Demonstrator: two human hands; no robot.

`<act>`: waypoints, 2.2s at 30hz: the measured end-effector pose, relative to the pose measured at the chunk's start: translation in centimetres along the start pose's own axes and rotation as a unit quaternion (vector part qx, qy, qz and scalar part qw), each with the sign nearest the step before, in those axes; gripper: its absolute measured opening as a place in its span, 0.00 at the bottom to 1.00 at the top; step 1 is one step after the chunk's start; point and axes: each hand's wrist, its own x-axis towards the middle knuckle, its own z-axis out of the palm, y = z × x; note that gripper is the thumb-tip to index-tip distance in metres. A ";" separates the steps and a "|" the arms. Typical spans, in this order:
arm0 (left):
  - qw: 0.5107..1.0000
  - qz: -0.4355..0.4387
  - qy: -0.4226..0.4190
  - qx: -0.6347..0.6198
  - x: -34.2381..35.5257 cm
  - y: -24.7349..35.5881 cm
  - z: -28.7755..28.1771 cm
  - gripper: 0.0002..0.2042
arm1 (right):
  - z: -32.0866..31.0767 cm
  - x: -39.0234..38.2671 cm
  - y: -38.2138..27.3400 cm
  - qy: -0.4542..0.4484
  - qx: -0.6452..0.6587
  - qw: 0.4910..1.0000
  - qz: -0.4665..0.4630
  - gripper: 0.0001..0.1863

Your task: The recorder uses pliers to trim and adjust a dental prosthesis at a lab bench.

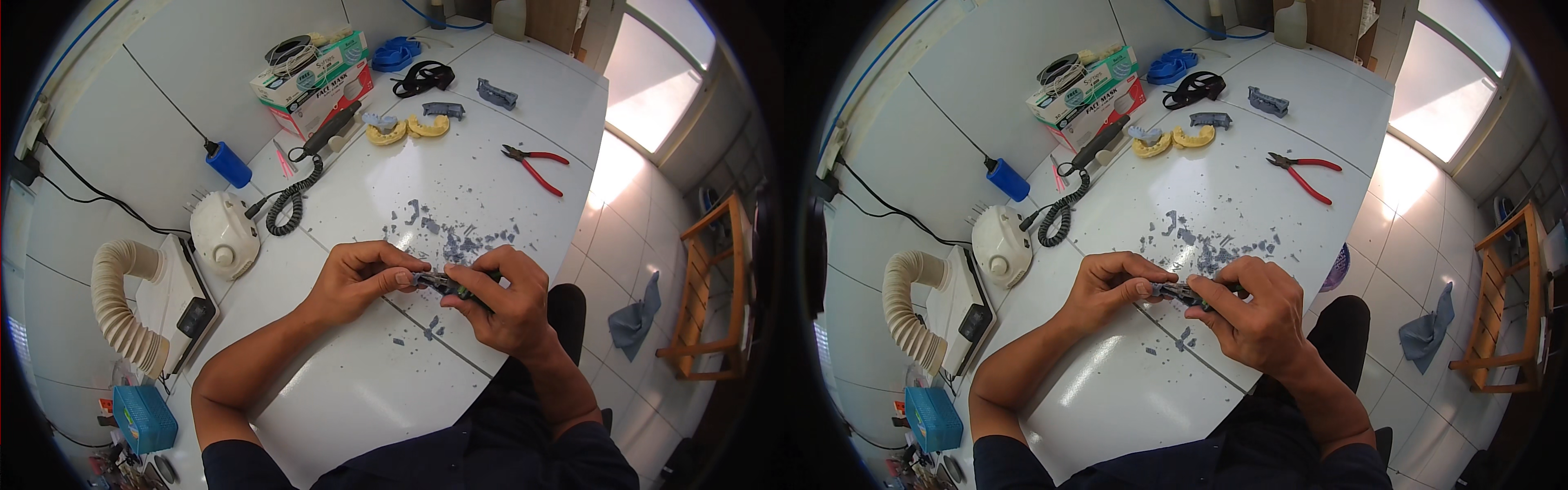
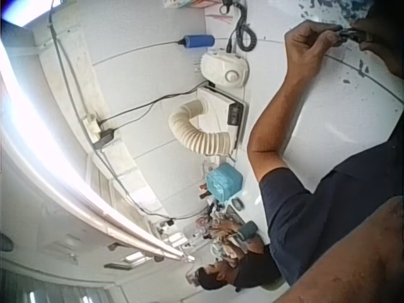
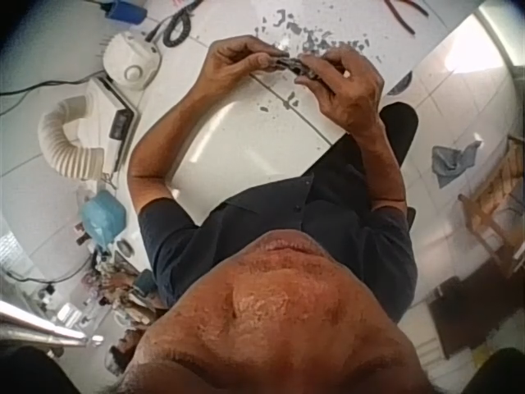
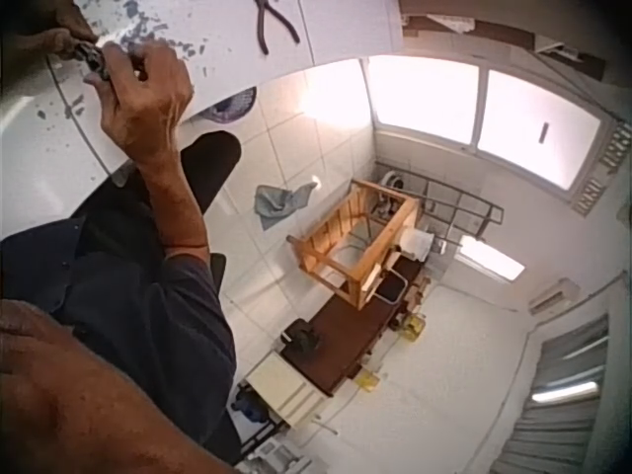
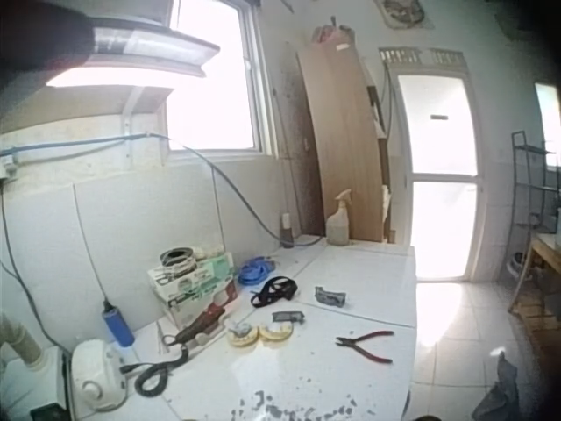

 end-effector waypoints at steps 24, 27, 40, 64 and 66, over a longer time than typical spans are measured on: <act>0.995 0.008 0.093 -0.035 1.0 -0.8 -0.8 0.11 | -0.2 -0.6 -0.1 0.065 -0.006 0.991 0.115 0.25; 0.995 0.010 0.094 -0.013 0.9 -0.5 -0.3 0.11 | 0.1 -0.8 0.3 0.069 0.027 0.991 0.109 0.28; 0.998 -0.003 0.048 -0.035 0.2 -0.2 0.2 0.15 | -0.1 -0.9 0.2 0.083 0.109 0.988 0.071 0.21; 0.991 -0.055 -0.017 -0.119 0.5 -0.6 1.2 0.15 | -0.1 0.0 0.2 -0.035 0.175 0.983 0.038 0.13; 0.992 -0.049 -0.012 -0.116 0.4 -0.1 1.5 0.14 | -0.1 -0.1 0.4 -0.043 0.172 0.984 0.033 0.13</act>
